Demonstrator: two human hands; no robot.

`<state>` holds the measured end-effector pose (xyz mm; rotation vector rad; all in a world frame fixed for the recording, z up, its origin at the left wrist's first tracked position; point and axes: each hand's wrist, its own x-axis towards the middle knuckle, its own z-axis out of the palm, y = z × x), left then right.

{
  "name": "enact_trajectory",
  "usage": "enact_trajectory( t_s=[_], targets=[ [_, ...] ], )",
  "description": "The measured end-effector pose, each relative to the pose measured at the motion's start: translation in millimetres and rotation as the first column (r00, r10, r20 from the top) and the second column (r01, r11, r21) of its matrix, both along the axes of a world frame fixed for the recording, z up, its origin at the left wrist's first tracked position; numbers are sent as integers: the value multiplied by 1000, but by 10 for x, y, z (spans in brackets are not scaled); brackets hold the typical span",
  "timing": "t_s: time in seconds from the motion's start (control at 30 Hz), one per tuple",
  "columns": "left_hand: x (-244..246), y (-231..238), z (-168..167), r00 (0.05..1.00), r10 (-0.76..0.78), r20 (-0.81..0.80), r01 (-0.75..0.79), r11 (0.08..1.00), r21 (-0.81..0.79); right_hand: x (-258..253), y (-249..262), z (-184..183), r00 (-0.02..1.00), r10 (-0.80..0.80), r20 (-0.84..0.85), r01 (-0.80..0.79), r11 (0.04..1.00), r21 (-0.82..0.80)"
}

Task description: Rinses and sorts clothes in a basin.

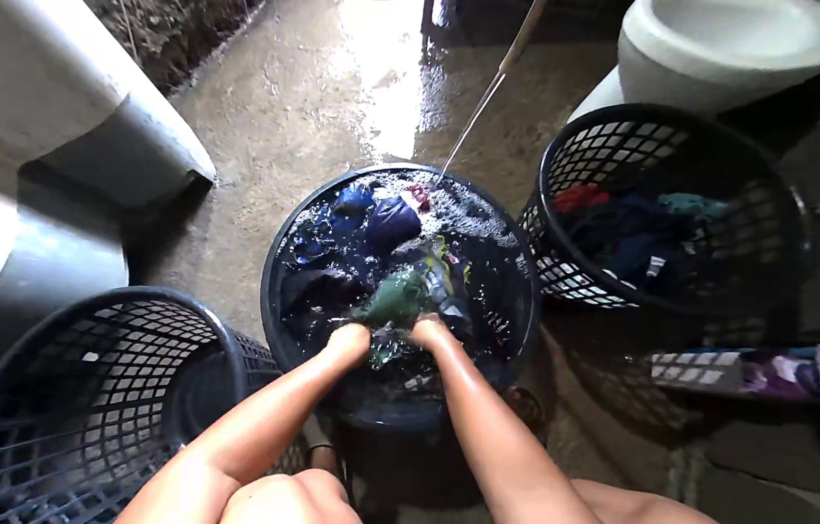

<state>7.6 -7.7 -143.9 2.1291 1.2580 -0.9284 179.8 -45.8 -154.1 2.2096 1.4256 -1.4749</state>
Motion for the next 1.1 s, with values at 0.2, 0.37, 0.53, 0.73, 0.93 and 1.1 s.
enact_trajectory(
  t_s=[0.2,0.37,0.53,0.73,0.93,1.1],
  targets=[
    [35,113,145,966,-258,37,260,955,-142,106,141,451,959,280,-48,-278,959,58],
    [87,303,665,882,-53,468,137,980,-147,369,103,1178,813,428,-394,-75,749,659],
    [103,199,1020,831,-43,555,57,998,-9,219,-25,1572,651,597,-468,256,408,876],
    [136,129,556,762,58,645,-5,996,-84,510,-88,1603,687,471,-554,494,257,831],
    [228,-1,652,372,273,887,-190,958,-215,94,-19,1601,435,646,-627,601,310,737],
    [136,146,860,537,368,759,-254,929,-271,222,-80,1779,476,707,-523,504,268,821]
  ],
)
